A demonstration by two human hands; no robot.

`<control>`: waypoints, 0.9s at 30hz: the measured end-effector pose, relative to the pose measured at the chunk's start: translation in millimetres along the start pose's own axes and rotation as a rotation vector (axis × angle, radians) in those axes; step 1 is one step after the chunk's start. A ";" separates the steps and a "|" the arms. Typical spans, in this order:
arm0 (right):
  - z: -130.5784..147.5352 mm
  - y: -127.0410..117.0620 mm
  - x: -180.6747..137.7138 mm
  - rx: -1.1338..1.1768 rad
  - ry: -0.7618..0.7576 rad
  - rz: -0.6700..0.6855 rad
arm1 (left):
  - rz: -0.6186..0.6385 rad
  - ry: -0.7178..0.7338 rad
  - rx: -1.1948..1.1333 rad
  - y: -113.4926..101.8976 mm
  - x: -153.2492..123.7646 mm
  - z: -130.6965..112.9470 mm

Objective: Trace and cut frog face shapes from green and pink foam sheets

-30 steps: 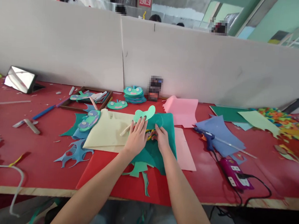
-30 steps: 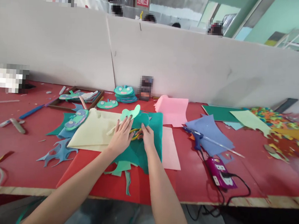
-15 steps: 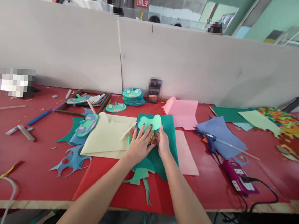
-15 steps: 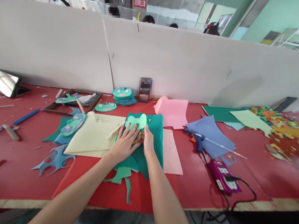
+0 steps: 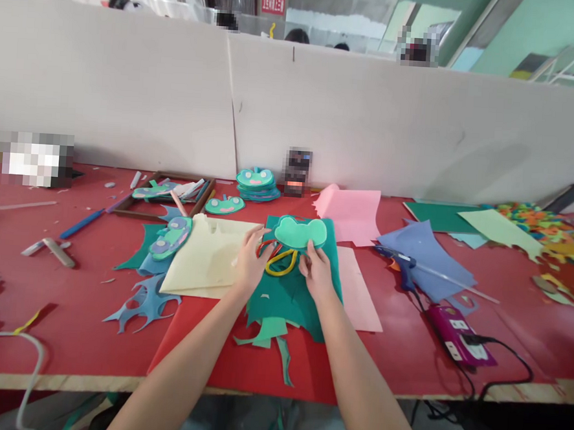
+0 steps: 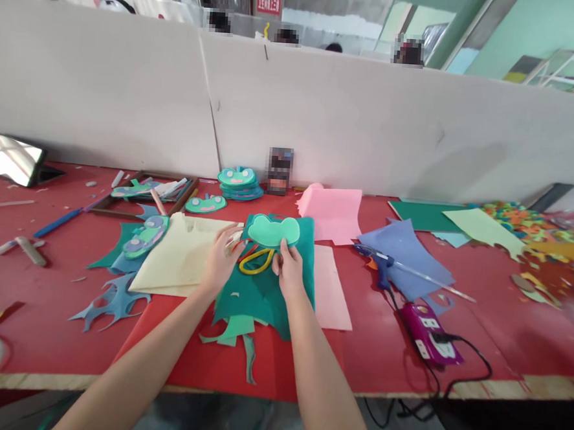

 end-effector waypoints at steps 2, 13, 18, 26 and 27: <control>-1.4 3.9 -0.7 0.007 0.008 0.037 | 0.018 -0.089 -0.121 5.1 0.3 14.9; -4.3 15.2 -1.8 -0.001 0.038 0.121 | 0.006 -0.255 -0.292 7.3 -0.2 32.0; -5.5 16.1 -1.9 -0.006 0.054 0.122 | -0.013 -0.273 -0.263 4.5 0.3 33.8; -1.7 9.8 -1.4 0.052 0.061 0.048 | -0.043 -0.233 -0.228 1.5 2.0 35.7; -0.7 6.2 -0.8 0.082 0.060 0.012 | -0.037 -0.228 -0.226 2.1 1.9 35.2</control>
Point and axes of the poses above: each hand's wrist, its own x-axis towards the middle knuckle, its own y-axis out of the palm, z = x × y, the point moved 9 cm from there along x, towards the middle knuckle, and after that the axes turned 2 degrees about z, right-handed, at the moved point
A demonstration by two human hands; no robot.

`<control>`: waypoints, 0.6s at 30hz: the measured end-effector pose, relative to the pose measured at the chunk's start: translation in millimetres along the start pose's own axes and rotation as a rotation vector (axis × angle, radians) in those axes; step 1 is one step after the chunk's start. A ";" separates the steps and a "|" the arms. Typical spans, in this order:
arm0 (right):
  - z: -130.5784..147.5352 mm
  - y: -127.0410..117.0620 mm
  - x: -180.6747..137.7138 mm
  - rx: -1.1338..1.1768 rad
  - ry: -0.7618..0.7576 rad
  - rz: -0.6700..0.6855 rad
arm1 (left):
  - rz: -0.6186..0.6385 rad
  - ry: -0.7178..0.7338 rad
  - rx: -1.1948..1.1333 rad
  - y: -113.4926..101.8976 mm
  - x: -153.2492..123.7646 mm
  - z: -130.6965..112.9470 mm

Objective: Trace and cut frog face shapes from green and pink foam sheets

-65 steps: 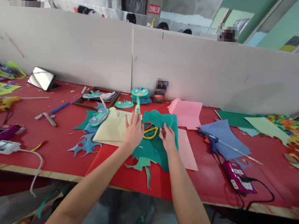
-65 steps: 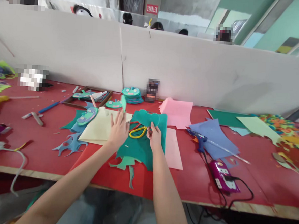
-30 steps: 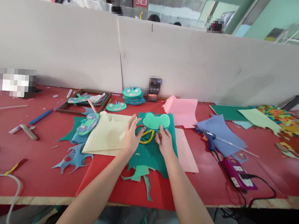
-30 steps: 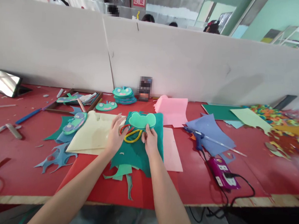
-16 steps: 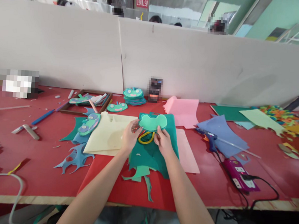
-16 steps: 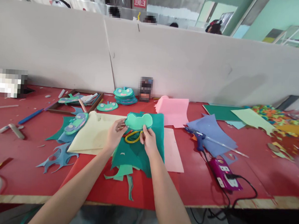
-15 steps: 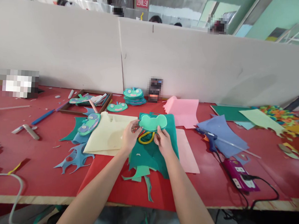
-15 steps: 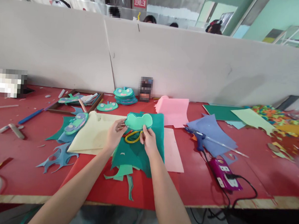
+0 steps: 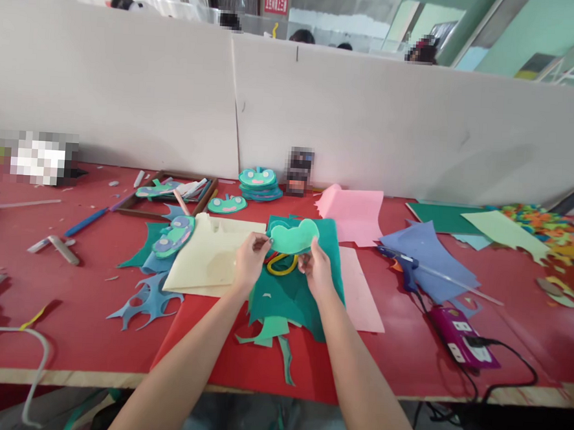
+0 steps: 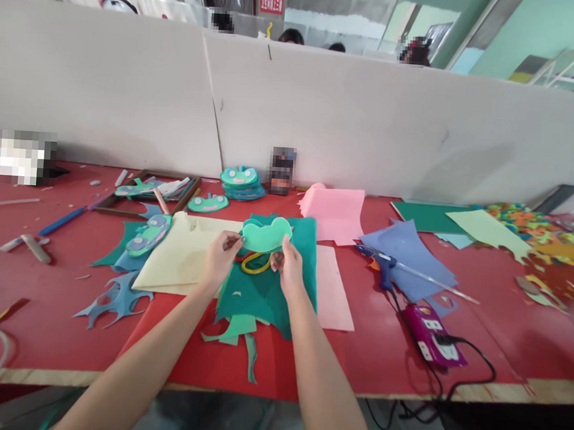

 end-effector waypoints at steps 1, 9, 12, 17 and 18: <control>1.3 -3.7 0.5 0.030 -0.003 -0.036 | 0.008 0.004 0.003 0.8 -0.3 -0.6; 6.3 -12.8 1.2 0.012 -0.065 -0.098 | 0.035 0.025 0.033 2.7 -2.0 -4.3; 8.8 -12.5 0.2 -0.030 -0.095 -0.103 | 0.035 0.021 0.033 2.2 -1.7 -2.3; 12.3 -14.3 -0.6 -0.061 -0.131 -0.126 | 0.037 0.005 0.031 1.8 -0.9 2.1; 12.8 -14.2 -0.6 -0.065 -0.138 -0.122 | 0.039 0.004 0.027 1.8 -0.7 2.5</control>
Point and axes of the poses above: each hand's wrist, its own x-axis towards the middle knuckle, its own y-axis out of the palm, z = x × y, the point moved 9 cm from there along x, towards the middle knuckle, and after that the axes turned 2 degrees about z, right-handed, at the moved point
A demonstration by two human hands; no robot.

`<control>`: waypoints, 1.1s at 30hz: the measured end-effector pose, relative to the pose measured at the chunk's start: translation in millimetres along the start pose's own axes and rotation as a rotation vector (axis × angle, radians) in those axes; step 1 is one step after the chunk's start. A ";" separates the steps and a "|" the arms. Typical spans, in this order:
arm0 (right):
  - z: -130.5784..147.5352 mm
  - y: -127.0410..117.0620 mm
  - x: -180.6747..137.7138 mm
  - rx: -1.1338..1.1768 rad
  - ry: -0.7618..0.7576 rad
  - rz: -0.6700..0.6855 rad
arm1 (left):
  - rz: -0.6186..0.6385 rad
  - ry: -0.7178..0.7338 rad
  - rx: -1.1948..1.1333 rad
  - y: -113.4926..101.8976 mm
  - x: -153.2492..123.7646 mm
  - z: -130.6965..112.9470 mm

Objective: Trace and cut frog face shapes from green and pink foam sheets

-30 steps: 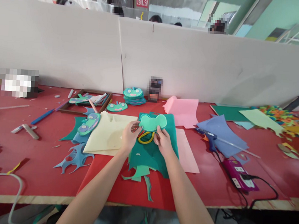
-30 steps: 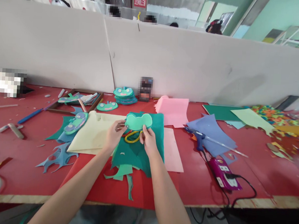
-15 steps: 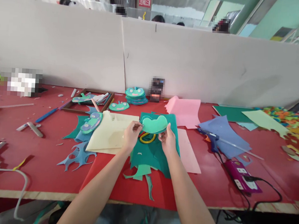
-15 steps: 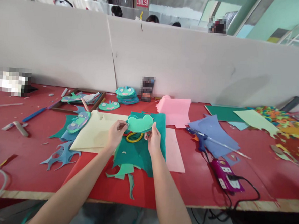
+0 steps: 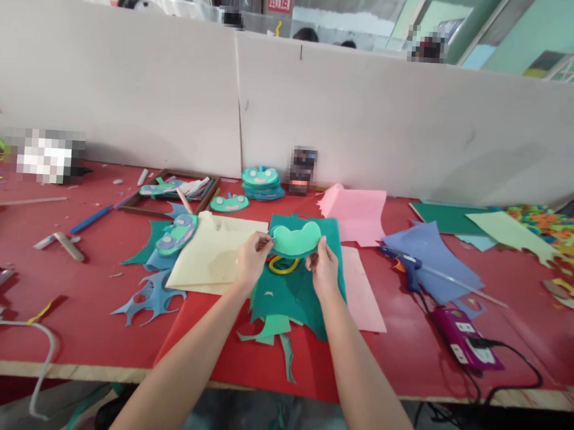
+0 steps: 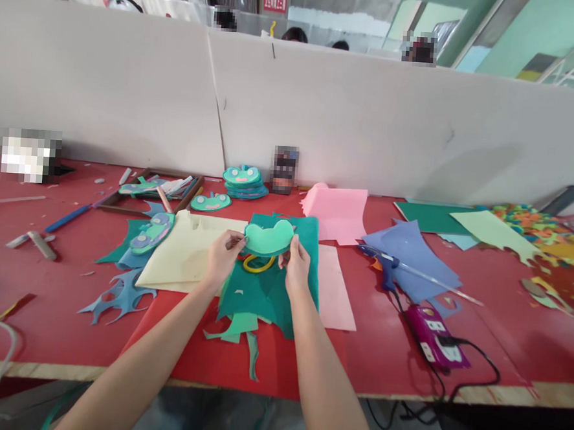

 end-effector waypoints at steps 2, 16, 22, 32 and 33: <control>0.7 0.6 0.1 -0.009 -0.011 0.011 | 0.004 0.000 -0.006 -0.1 0.4 0.4; 11.2 -2.0 2.6 -0.122 -0.113 -0.003 | 0.035 -0.005 0.000 2.3 0.4 2.2; 14.6 3.4 1.0 -0.144 -0.124 0.034 | 0.042 -0.010 0.013 1.6 0.8 1.8; 12.0 0.6 4.8 -0.178 -0.134 0.039 | 0.065 0.013 0.044 4.8 2.4 1.6; 11.8 -0.1 5.4 -0.184 -0.143 0.041 | 0.068 0.018 0.047 5.1 2.6 1.6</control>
Point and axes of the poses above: each hand's wrist, its own x-axis towards the middle knuckle, its own y-axis out of the palm, z = x × y, the point moved 9 cm from there along x, towards the middle knuckle, and after that the axes turned 2 degrees about z, right-handed, at the moved point
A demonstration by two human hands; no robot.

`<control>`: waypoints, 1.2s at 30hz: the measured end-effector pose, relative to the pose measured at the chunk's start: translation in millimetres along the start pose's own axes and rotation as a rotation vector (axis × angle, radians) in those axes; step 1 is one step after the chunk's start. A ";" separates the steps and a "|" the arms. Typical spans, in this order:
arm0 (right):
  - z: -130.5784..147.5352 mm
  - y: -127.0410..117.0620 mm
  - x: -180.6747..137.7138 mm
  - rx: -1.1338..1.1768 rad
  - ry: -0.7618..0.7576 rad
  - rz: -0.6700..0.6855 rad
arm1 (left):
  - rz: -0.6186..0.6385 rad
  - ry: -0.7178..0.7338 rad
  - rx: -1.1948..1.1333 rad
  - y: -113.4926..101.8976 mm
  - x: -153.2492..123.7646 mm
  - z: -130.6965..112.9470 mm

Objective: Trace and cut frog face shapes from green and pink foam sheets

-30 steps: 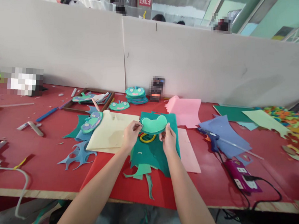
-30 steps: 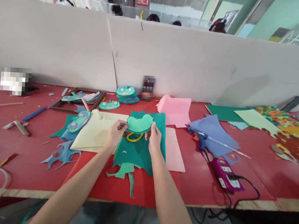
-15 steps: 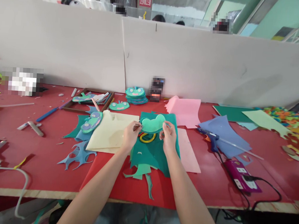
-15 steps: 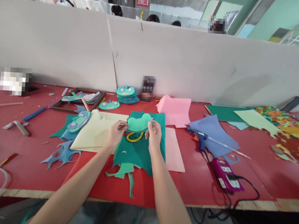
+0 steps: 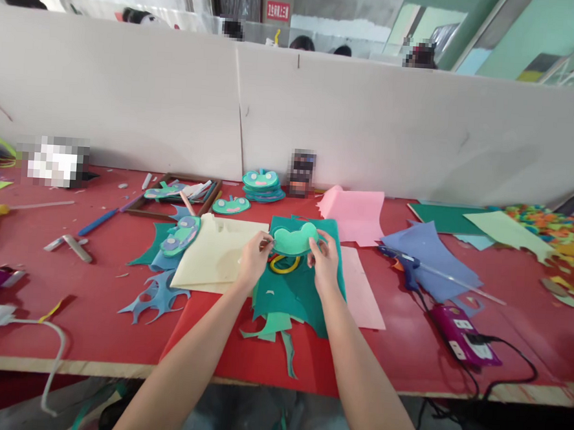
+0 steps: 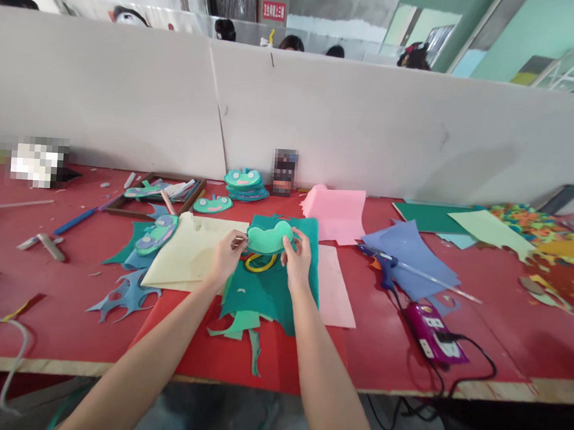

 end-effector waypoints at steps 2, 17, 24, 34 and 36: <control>0.2 0.0 0.6 -0.032 -0.021 0.012 | 0.003 0.004 0.004 0.5 0.8 0.9; -2.3 -2.0 1.2 -0.146 -0.074 0.031 | 0.009 -0.023 -0.069 3.5 7.0 11.9; -7.0 -7.4 3.8 0.003 -0.032 0.005 | 0.060 -0.023 0.021 9.3 6.4 16.5; -5.8 -9.6 4.9 -0.044 -0.043 -0.059 | 0.054 -0.023 0.079 9.9 10.9 23.2; -4.5 -7.5 3.6 -0.076 -0.055 -0.044 | 0.053 -0.028 0.070 10.6 12.2 24.8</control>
Point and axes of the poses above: each hand's wrist, its own x-axis towards the middle knuckle, its own y-axis out of the palm, z = x × y, the point moved 9 cm from there along x, towards the middle knuckle, and after that the axes turned 2 degrees about z, right-handed, at the moved point
